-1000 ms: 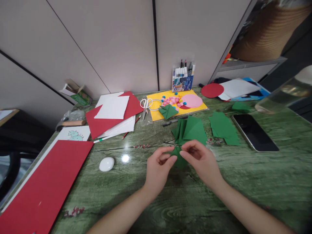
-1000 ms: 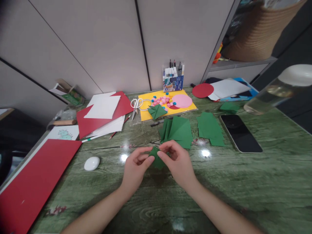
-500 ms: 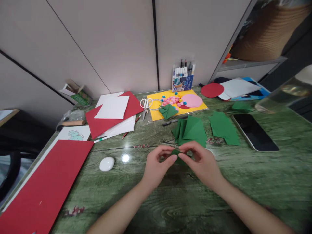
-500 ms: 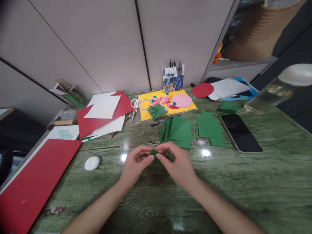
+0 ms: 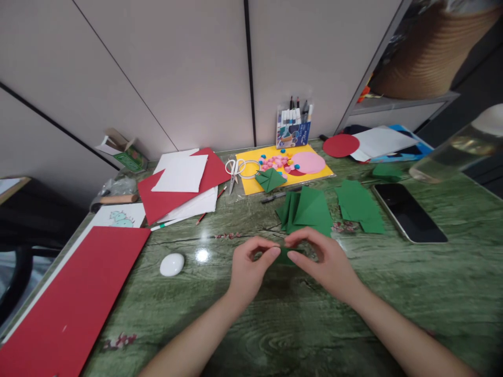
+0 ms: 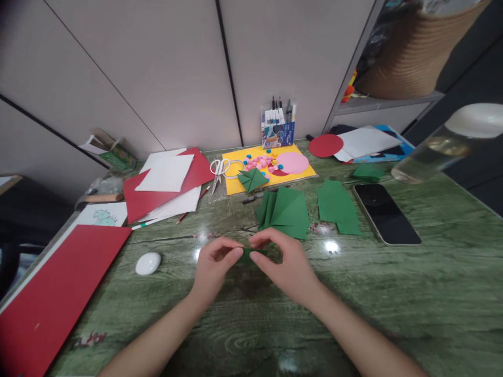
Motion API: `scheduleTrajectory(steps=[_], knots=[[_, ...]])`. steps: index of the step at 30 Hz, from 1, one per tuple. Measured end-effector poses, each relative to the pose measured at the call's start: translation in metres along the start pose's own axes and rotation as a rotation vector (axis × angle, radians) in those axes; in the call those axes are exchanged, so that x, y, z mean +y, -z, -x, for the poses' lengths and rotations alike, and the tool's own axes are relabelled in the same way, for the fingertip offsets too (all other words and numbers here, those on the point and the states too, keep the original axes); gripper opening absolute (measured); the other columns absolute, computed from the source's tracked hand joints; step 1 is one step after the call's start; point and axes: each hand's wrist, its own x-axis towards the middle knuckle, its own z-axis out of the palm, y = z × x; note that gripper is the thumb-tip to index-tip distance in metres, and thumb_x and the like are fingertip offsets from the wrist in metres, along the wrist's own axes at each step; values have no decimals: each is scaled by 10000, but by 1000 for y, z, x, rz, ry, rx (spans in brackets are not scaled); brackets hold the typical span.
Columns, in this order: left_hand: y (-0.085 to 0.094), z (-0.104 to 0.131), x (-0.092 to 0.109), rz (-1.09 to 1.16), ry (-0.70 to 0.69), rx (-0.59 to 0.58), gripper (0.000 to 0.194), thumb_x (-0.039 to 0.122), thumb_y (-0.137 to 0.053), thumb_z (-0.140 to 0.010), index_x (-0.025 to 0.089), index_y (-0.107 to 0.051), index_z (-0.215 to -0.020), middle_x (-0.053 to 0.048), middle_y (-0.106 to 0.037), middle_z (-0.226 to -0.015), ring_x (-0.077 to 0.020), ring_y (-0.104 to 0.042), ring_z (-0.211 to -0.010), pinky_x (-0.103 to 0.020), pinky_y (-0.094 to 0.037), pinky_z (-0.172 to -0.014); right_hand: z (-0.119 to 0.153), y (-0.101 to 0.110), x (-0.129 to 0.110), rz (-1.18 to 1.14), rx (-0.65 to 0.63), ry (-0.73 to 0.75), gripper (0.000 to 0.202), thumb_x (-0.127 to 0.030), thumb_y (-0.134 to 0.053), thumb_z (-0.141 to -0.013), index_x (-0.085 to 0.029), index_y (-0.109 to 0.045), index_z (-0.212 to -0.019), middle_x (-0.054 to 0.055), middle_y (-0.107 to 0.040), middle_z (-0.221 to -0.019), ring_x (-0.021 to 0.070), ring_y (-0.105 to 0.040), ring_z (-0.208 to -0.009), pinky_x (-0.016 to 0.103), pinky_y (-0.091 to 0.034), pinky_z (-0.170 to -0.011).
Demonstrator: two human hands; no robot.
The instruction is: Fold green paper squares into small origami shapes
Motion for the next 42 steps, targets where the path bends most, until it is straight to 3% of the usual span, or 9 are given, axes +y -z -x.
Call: scheduleTrajectory(steps=[11, 32, 38, 42], knots=[[-2, 4, 0, 66, -67, 4, 80, 242, -665, -690, 162, -658, -686, -30, -655, -677, -150, -581, -686, -256, -443, -667, 1, -3, -1, -1, -11, 55, 4, -205, -608, -754, -203, -606, -758, 26, -610, -750, 178, -568, -742, 301, -439, -673], [-4, 6, 1, 69, -34, -23, 90, 246, -655, -700, 159, -646, -683, -23, -634, -673, -143, -555, -679, -251, -419, -661, 2, -2, 0, -79, -24, 75, 146, -275, -593, -780, -206, -590, -651, 13, -602, -680, 173, -542, -692, 308, -402, -672], [-3, 4, -1, 119, 87, -19, 155, 274, -661, -688, 149, -605, -616, 29, -527, -541, -90, -453, -518, -201, -353, -494, -3, -3, 3, -103, -118, -83, 179, -303, -542, -805, -191, -559, -666, -12, -547, -648, 148, -510, -641, 250, -385, -602], [-3, 2, -6, 208, 152, -33, 159, 273, -668, -680, 147, -599, -613, 38, -518, -522, -80, -446, -490, -195, -358, -475, -7, -3, 6, -121, -196, -133, 161, -303, -528, -808, -186, -569, -706, -9, -566, -681, 149, -520, -671, 233, -386, -606]])
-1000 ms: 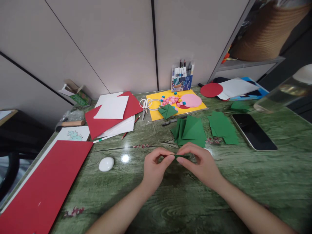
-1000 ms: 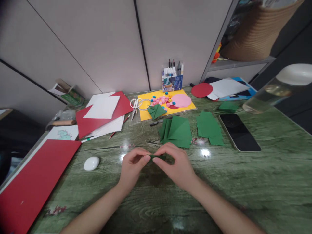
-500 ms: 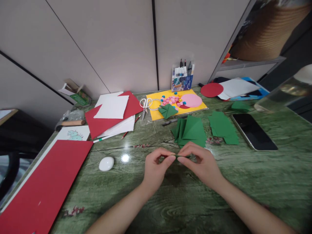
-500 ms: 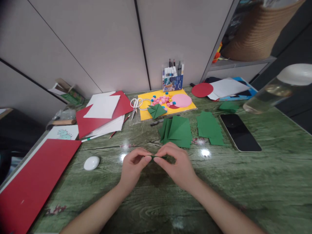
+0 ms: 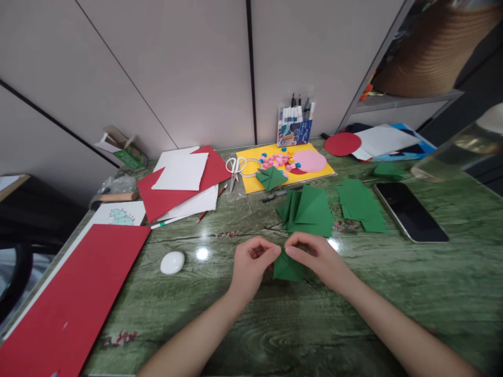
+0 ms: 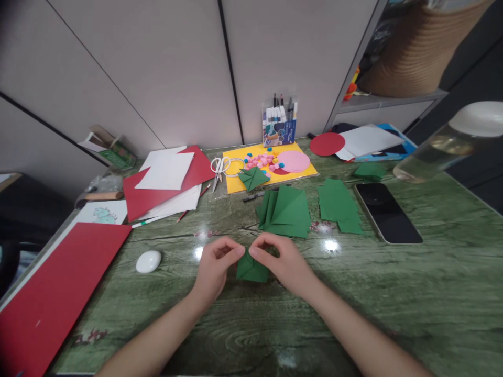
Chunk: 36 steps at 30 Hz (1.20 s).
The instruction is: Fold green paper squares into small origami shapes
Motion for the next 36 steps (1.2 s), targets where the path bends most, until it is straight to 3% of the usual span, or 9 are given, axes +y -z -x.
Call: scheduleTrajectory(steps=[11, 16, 22, 31, 36], knots=[[1, -3, 2, -56, 17, -49, 181, 238, -622, -709, 144, -541, -577, 58, -464, -476, -64, -429, -445, -176, -339, -442, 1, -3, -2, 190, 9, -51, 191, -293, -494, -828, -186, -504, -670, -37, -492, -634, 123, -450, -623, 224, -325, -579], [1, -6, 2, -111, 16, -15, 195, 261, -623, -706, 143, -540, -575, 61, -464, -454, -58, -418, -424, -171, -329, -433, -2, 0, 2, 106, -23, -50, 213, -334, -489, -827, -180, -531, -685, -31, -501, -654, 127, -455, -647, 223, -328, -586], [0, -6, -2, -69, 7, -2, 199, 263, -625, -706, 144, -535, -574, 61, -462, -467, -55, -422, -430, -166, -336, -433, -2, 1, 6, 34, -70, -57, 278, -381, -533, -794, -173, -490, -614, -45, -410, -585, 109, -395, -573, 215, -290, -522], [2, -6, 0, -89, 6, 8, 201, 271, -627, -705, 145, -541, -573, 59, -468, -461, -58, -426, -427, -171, -335, -430, -1, 0, 2, 207, -20, -63, 249, -362, -533, -784, -176, -502, -621, -44, -411, -580, 111, -384, -568, 213, -288, -509], [1, -7, -1, -64, 0, 27, 189, 261, -636, -697, 145, -556, -570, 56, -490, -471, -60, -438, -432, -177, -346, -444, -2, -1, 4, 166, -8, -59, 231, -370, -524, -788, -180, -532, -657, -30, -471, -616, 128, -430, -613, 221, -329, -544]])
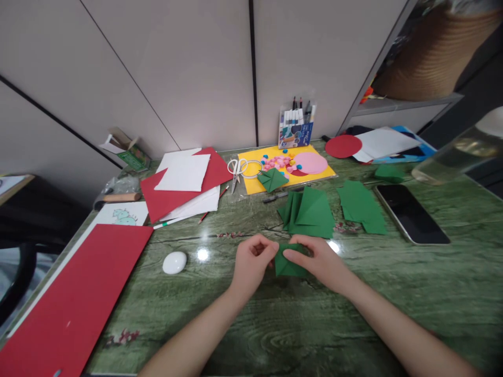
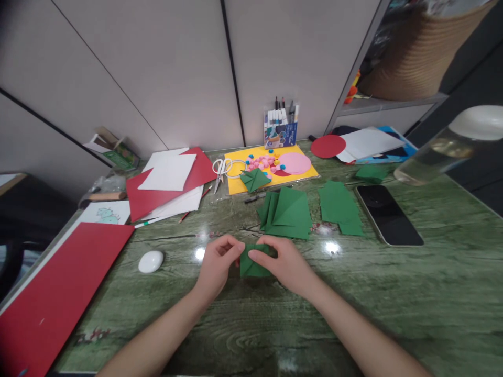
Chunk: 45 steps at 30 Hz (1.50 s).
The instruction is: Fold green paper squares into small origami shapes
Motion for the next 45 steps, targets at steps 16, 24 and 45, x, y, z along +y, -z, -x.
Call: scheduleTrajectory(steps=[16, 24, 45], knots=[[0, -1, -1, 51, -14, 25, 219, 292, -618, -719, 153, -554, -563, 51, -504, -466, -77, -454, -451, -198, -352, -473, 1, -1, 6, -379, -115, -88, 211, -359, -584, -760, -157, -642, -775, 26, -635, -761, 176, -555, -724, 276, -441, -667], [0, 0, -2, -1, -4, 16, 254, 328, -607, -724, 151, -539, -554, 46, -501, -455, -80, -449, -440, -202, -350, -466, 1, -1, 5, -117, 11, 13, 176, -305, -555, -769, -164, -546, -664, -11, -518, -637, 144, -469, -640, 232, -384, -573], [-4, 3, 4, -74, 12, -89, 244, 306, -590, -732, 161, -528, -546, 36, -518, -466, -94, -479, -462, -206, -381, -483, 3, -1, -2, 57, 93, 100, 254, -305, -425, -870, -188, -488, -653, -12, -503, -638, 137, -459, -638, 246, -358, -595]])
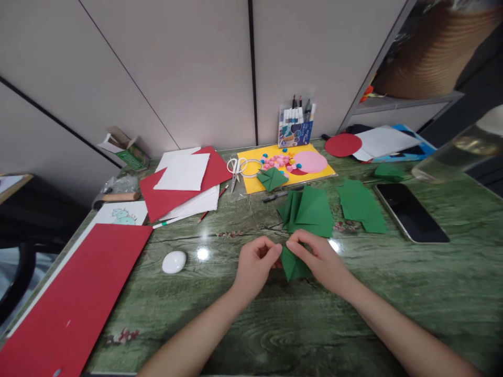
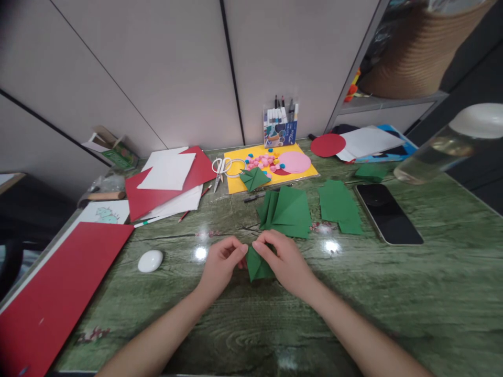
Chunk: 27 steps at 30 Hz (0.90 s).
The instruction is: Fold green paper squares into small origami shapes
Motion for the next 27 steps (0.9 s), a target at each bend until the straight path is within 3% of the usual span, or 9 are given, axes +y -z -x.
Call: scheduleTrajectory(steps=[5, 9, 19, 27], knots=[[2, -1, 1, 40, -10, -38, 252, 336, -526, -778, 152, -614, -630, 16, -555, -513, -111, -515, -503, -217, -402, -502, 0, 2, 1, 78, 9, 39, 243, -282, -427, -880, -191, -493, -665, -11, -520, -662, 145, -488, -676, 259, -356, -644], [2, -1, -2, 60, -29, -25, 155, 253, -651, -681, 156, -644, -802, -11, -626, -698, -121, -555, -632, -225, -444, -593, 0, 0, 2, 120, 9, 72, 221, -272, -434, -881, -193, -499, -686, -8, -530, -681, 152, -496, -709, 269, -348, -663], [-1, 1, -2, -47, 8, 88, 105, 236, -709, -608, 163, -694, -683, -16, -666, -626, -115, -549, -546, -223, -435, -531, 1, -1, 1, 158, 38, 99, 248, -287, -405, -892, -197, -499, -681, 2, -540, -671, 161, -497, -692, 289, -354, -657], [-1, 1, 1, -62, 14, 107, 80, 233, -703, -615, 173, -705, -668, -20, -687, -643, -128, -577, -566, -229, -451, -550, 1, 0, 0, 137, 21, 91, 271, -288, -367, -908, -195, -517, -702, 6, -539, -684, 160, -490, -703, 291, -344, -665]])
